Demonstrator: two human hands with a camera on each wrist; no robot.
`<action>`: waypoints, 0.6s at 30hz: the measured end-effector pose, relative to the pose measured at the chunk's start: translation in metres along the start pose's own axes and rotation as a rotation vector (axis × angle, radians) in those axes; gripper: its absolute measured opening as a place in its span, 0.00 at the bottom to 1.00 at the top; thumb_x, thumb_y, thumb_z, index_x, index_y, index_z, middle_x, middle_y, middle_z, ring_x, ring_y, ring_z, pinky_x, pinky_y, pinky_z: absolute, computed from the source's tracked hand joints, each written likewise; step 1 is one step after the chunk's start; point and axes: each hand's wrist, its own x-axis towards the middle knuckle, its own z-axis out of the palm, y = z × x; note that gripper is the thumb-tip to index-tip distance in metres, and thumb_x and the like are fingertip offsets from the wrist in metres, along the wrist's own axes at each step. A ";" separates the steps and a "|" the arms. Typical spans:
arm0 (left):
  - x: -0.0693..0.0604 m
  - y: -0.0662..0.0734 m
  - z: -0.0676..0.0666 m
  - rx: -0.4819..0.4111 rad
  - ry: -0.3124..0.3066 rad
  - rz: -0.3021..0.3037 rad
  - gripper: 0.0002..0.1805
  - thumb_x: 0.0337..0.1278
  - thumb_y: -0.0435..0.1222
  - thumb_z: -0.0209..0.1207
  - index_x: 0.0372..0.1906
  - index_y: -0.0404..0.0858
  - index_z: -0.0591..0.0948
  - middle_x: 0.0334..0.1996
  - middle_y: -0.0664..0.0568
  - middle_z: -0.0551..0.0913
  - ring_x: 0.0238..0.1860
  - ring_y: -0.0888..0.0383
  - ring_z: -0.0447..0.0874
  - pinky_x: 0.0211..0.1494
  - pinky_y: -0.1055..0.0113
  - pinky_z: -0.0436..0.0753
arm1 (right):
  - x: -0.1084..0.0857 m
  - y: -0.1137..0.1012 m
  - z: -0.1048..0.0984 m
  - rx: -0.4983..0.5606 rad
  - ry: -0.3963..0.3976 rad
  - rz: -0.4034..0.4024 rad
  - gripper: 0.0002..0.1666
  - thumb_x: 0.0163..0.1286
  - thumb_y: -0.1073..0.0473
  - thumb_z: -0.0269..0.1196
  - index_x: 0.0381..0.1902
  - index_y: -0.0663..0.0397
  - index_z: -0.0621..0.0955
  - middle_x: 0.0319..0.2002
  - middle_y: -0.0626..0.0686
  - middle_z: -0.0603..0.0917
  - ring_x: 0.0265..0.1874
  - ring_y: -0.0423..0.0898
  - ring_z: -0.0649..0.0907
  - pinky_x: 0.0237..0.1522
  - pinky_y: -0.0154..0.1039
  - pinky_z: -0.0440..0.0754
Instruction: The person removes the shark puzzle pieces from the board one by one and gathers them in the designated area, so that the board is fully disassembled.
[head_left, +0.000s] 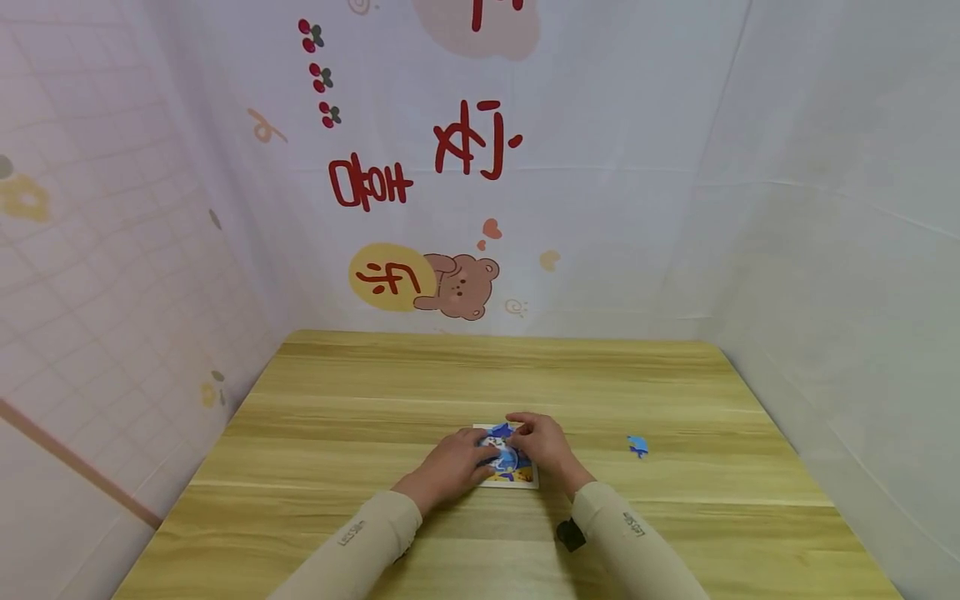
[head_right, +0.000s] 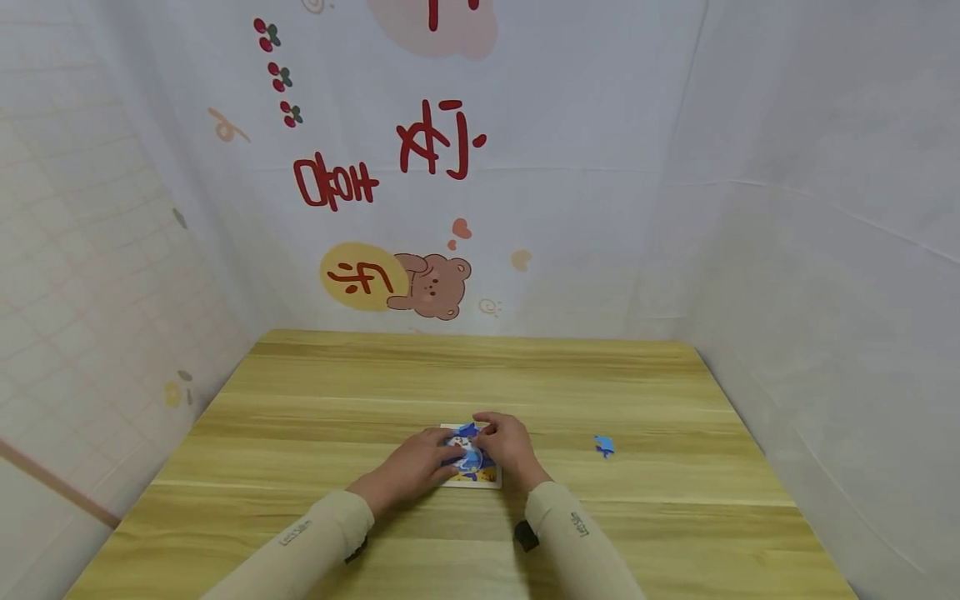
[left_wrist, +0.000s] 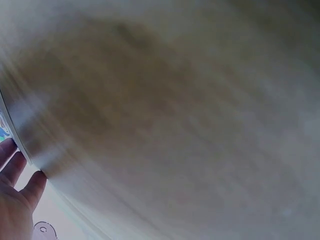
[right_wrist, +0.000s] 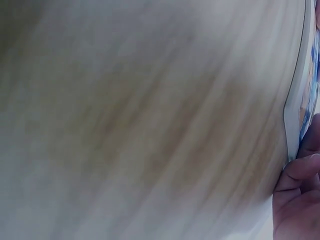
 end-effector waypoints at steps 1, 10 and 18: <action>0.000 0.000 0.000 0.002 -0.002 0.000 0.19 0.71 0.46 0.57 0.61 0.46 0.81 0.62 0.44 0.76 0.65 0.46 0.71 0.63 0.50 0.73 | 0.000 -0.001 -0.001 -0.018 -0.006 -0.005 0.23 0.64 0.67 0.66 0.58 0.59 0.82 0.32 0.51 0.83 0.28 0.44 0.79 0.32 0.39 0.80; 0.001 0.002 -0.004 0.003 -0.005 0.001 0.19 0.70 0.46 0.57 0.61 0.46 0.81 0.62 0.43 0.76 0.64 0.46 0.72 0.63 0.51 0.74 | -0.003 0.002 -0.006 -0.053 -0.031 -0.036 0.20 0.65 0.65 0.67 0.55 0.61 0.83 0.32 0.50 0.82 0.28 0.44 0.79 0.33 0.40 0.80; 0.001 0.002 -0.003 -0.018 -0.006 -0.012 0.19 0.70 0.45 0.57 0.61 0.45 0.82 0.62 0.43 0.76 0.65 0.46 0.71 0.64 0.51 0.72 | -0.008 0.015 -0.025 0.022 -0.005 -0.002 0.21 0.66 0.64 0.67 0.56 0.60 0.82 0.34 0.51 0.81 0.29 0.45 0.78 0.32 0.39 0.78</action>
